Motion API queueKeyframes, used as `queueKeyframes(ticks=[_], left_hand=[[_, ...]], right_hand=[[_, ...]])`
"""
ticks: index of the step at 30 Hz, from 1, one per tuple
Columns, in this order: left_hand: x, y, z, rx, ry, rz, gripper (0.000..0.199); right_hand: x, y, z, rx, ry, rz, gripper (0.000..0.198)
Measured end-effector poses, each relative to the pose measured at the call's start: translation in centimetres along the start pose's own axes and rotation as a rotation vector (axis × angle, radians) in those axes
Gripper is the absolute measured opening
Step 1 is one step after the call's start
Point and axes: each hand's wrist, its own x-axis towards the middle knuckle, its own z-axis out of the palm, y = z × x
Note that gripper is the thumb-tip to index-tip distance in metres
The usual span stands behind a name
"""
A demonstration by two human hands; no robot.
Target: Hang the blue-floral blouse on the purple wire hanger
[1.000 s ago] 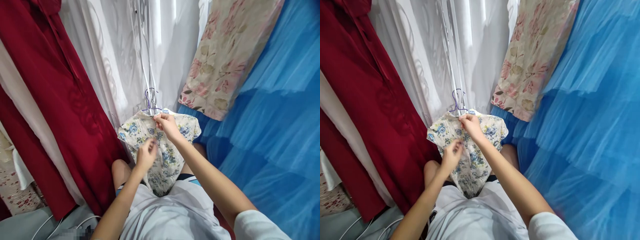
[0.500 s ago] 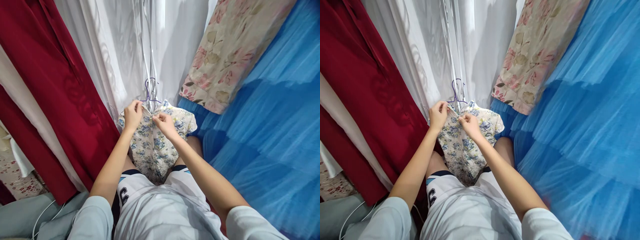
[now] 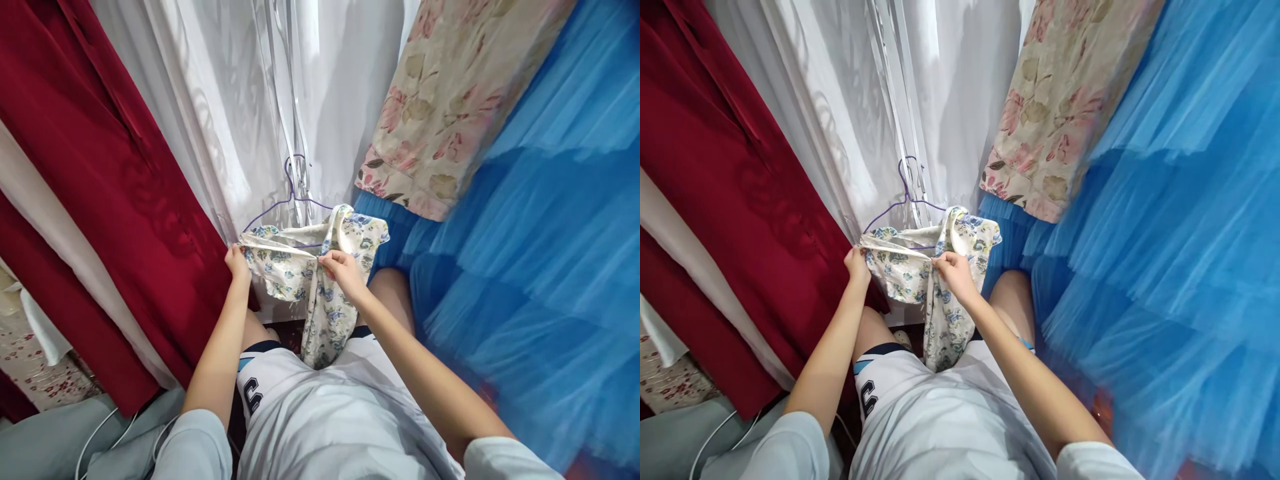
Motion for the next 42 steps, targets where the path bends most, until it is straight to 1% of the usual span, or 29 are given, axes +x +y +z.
queueKeyframes(ticks=[2, 4, 6, 8, 11, 13, 15, 16, 17, 18, 20, 21, 22, 23, 25, 27, 28, 30, 32, 33, 35, 36, 38, 40, 41, 42], left_hand=[[-1.7, -1.3, -0.3, -0.060, -0.029, -0.098, 0.031], [-3.1, -2.2, -1.0, -0.107, -0.068, -0.180, 0.032], [-4.5, -2.7, -2.2, -0.137, -0.106, -0.241, 0.032], [-5.7, -2.9, -3.3, -0.155, -0.149, -0.294, 0.032], [-7.8, -2.4, -4.2, -0.184, -0.266, -0.364, 0.032], [-9.5, -1.5, -3.9, -0.218, -0.350, -0.387, 0.033], [-11.5, 0.1, -2.8, -0.259, -0.426, -0.375, 0.034], [-12.5, 1.1, -2.1, -0.268, -0.476, -0.353, 0.034], [-13.5, 2.3, -1.4, -0.259, -0.538, -0.315, 0.032], [-14.5, 3.5, -0.6, -0.227, -0.606, -0.253, 0.031], [-16.0, 5.9, 0.7, -0.103, -0.740, -0.082, 0.029], [-16.6, 7.0, 1.2, -0.034, -0.788, 0.001, 0.029], [-17.0, 7.8, 1.6, 0.021, -0.823, 0.070, 0.029], [-17.2, 8.4, 1.8, 0.058, -0.848, 0.116, 0.030], [-17.5, 8.9, 1.9, 0.075, -0.873, 0.145, 0.029], [-17.6, 8.5, 1.5, 0.047, -0.923, 0.107, 0.033], [-17.7, 8.1, 1.3, 0.026, -0.984, 0.054, 0.038], [-18.1, 7.2, 0.6, -0.026, -1.163, -0.103, 0.047], [-18.8, 6.4, 0.0, -0.040, -1.346, -0.237, 0.052], [-19.1, 6.2, -0.3, 0.000, -1.410, -0.256, 0.053], [-19.5, 5.9, -0.9, 0.187, -1.474, -0.192, 0.047], [-19.4, 5.8, -1.1, 0.312, -1.478, -0.138, 0.042], [-18.6, 5.9, -1.6, 0.501, -1.426, -0.036, 0.035], [-17.0, 6.3, -2.0, 0.549, -1.322, 0.026, 0.038], [-16.0, 6.5, -2.3, 0.541, -1.257, 0.048, 0.040], [-14.9, 6.9, -2.5, 0.524, -1.187, 0.068, 0.040]], right_hand=[[-0.6, 0.9, -1.1, 0.050, 0.078, 0.018, 0.025], [-1.2, 1.9, -2.2, 0.064, 0.152, 0.016, 0.023], [-1.9, 2.9, -3.1, 0.075, 0.215, 0.017, 0.023], [-2.4, 3.7, -3.8, 0.081, 0.248, 0.025, 0.024], [-2.8, 4.3, -3.9, 0.090, 0.232, 0.043, 0.024], [-3.0, 4.3, -3.5, 0.096, 0.200, 0.056, 0.025], [-3.4, 3.9, -2.8, 0.092, 0.164, 0.080, 0.029], [-3.7, 3.6, -2.4, 0.081, 0.114, 0.094, 0.031], [-4.1, 3.1, -1.9, 0.065, 0.026, 0.107, 0.032], [-4.5, 2.6, -1.4, 0.045, -0.103, 0.113, 0.031], [-5.3, 1.5, -0.5, 0.012, -0.400, 0.096, 0.025], [-5.7, 1.0, -0.1, 0.001, -0.509, 0.077, 0.023], [-6.0, 0.5, 0.1, -0.005, -0.562, 0.060, 0.022], [-6.2, 0.1, 0.3, -0.008, -0.566, 0.050, 0.023], [-6.4, -0.6, 0.2, 0.018, -0.495, 0.067, 0.026], [-6.6, -1.4, -0.4, 0.114, -0.409, 0.127, 0.028], [-6.6, -1.9, -0.7, 0.174, -0.369, 0.166, 0.027], [-6.8, -3.0, -1.8, 0.261, -0.303, 0.240, 0.025], [-6.8, -4.4, -3.4, 0.251, -0.257, 0.281, 0.025], [-6.7, -5.2, -4.4, 0.216, -0.242, 0.282, 0.025], [-6.1, -6.9, -6.9, 0.112, -0.211, 0.244, 0.026], [-5.4, -7.7, -8.2, 0.059, -0.190, 0.199, 0.026], [-3.5, -9.2, -10.7, -0.007, -0.094, 0.055, 0.023], [-0.7, -10.3, -12.5, -0.021, 0.036, -0.086, 0.027], [1.0, -10.6, -12.9, -0.020, 0.082, -0.120, 0.034], [2.8, -10.7, -12.9, -0.021, 0.100, -0.122, 0.039]])
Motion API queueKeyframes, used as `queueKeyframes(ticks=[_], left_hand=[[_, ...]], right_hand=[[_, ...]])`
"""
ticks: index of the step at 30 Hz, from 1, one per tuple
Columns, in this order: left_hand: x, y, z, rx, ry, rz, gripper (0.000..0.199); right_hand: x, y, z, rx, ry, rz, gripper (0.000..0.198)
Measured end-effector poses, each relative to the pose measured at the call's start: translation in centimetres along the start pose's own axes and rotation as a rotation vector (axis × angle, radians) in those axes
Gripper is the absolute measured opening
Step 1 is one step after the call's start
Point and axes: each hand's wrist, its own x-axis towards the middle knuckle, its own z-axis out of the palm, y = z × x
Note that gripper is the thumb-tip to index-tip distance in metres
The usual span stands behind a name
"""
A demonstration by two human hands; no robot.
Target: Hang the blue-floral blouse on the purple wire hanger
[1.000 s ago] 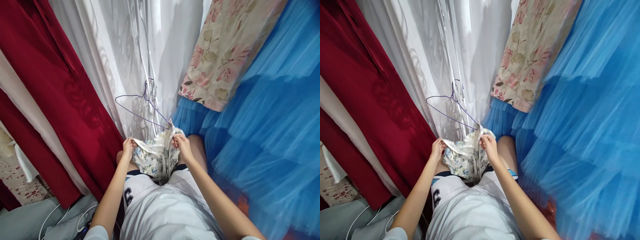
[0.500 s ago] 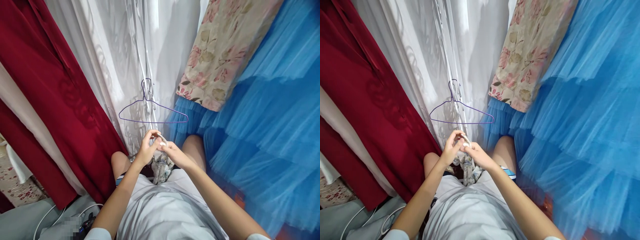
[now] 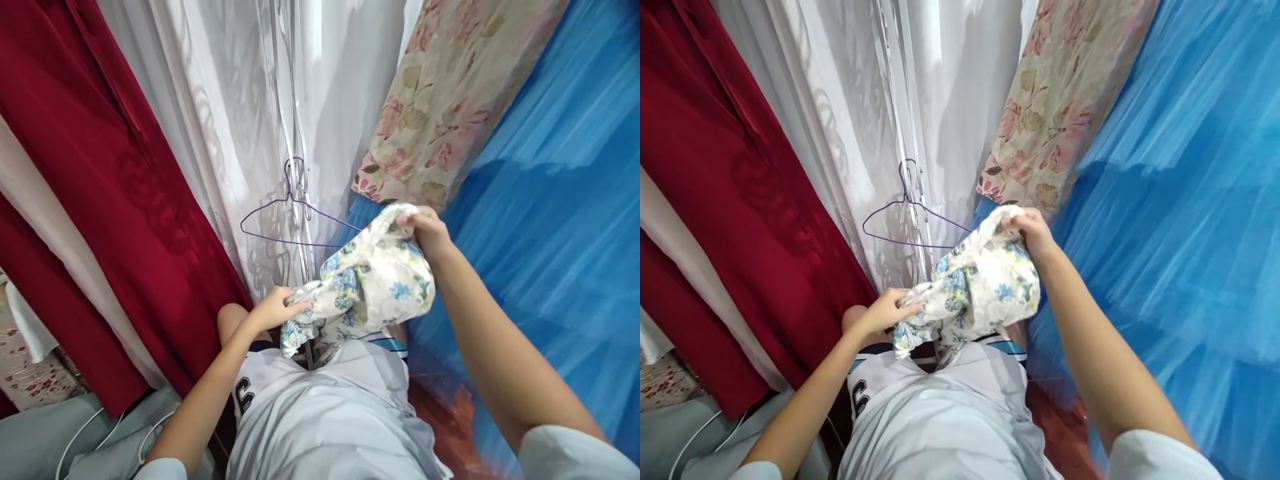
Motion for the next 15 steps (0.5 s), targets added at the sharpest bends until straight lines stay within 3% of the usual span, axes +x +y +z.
queueKeyframes(ticks=[1, 4, 8, 10, 15], left_hand=[[0.1, 0.0, -1.2, -0.008, 0.071, 0.006, 0.041], [0.2, 0.3, -4.7, -0.030, 0.249, 0.036, 0.040], [-0.4, 0.0, -8.4, 0.020, 0.408, 0.089, 0.039], [-0.7, -1.2, -9.8, 0.113, 0.379, 0.074, 0.040], [0.2, -6.6, -12.6, 0.507, 0.063, 0.020, 0.039]], right_hand=[[1.7, 0.2, 0.4, -0.005, -0.003, 0.016, 0.040], [5.8, 1.4, 3.2, -0.004, -0.131, 0.074, 0.017], [7.5, 2.7, 6.7, -0.087, -0.434, 0.117, 0.031], [7.2, 2.9, 7.4, -0.116, -0.507, 0.108, 0.036], [6.0, 2.6, 7.0, -0.066, -0.497, 0.136, 0.038]])
